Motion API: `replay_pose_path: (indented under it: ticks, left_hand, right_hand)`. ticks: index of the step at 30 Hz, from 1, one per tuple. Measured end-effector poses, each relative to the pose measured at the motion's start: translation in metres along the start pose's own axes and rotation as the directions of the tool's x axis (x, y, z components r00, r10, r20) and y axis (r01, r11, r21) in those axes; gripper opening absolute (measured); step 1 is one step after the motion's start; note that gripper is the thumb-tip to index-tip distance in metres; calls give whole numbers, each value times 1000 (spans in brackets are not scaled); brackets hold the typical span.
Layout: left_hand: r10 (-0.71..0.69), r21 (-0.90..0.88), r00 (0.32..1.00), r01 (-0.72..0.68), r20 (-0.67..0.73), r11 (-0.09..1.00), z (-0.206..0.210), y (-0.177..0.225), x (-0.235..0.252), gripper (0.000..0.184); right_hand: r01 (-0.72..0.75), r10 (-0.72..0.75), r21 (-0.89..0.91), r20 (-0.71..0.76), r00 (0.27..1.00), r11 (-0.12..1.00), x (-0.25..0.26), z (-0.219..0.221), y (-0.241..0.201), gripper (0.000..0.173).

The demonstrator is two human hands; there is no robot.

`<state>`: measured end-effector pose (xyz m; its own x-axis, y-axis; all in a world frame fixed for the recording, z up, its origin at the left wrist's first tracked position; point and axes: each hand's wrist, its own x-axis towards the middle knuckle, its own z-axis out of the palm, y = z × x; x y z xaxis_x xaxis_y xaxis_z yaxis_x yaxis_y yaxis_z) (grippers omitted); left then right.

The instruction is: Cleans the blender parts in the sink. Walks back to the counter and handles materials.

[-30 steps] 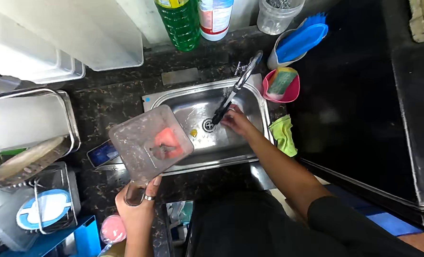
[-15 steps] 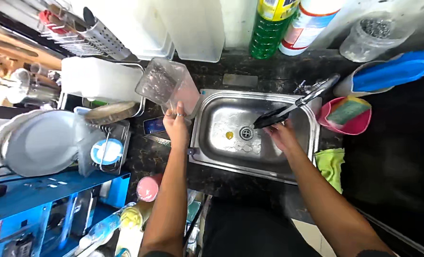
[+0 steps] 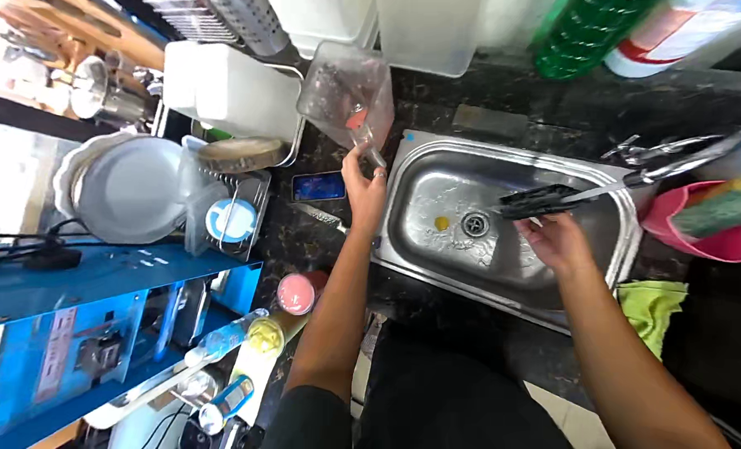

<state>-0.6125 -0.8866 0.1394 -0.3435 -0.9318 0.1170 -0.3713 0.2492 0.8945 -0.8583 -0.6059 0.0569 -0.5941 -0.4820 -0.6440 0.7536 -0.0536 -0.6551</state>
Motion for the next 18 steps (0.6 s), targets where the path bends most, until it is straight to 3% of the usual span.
replay_pose_path:
  ticks: [1,3,5,9,15,18]
  left_hand:
    - [-59,205,998,63,-27,977,-14,-3,-14,53]
    - [-214,546,972,231,-96,805,-40,-18,-41,53]
    - [-354,680,929,332,-113,654,-55,-44,-57,58]
    - [-440,780,895,329,-76,533,-56,-68,-59,64]
    - [-467,828,881,313,-70,466,-53,-79,-48,66]
    - [-430,804,897,330,-103,495,-53,-76,-50,63]
  right_hand:
    - [-3,3,12,10,1000,1000,1,-1,1,31]
    - [-10,12,47,-53,999,999,0,4,-1,29]
    - [-30,36,43,-128,991,999,0,11,-1,27]
    - [-34,34,-138,-2,999,990,3,4,13,31]
    - [-57,50,-74,-89,995,996,-5,1,13,26]
    - [-38,40,16,-120,992,999,-8,1,9,22]
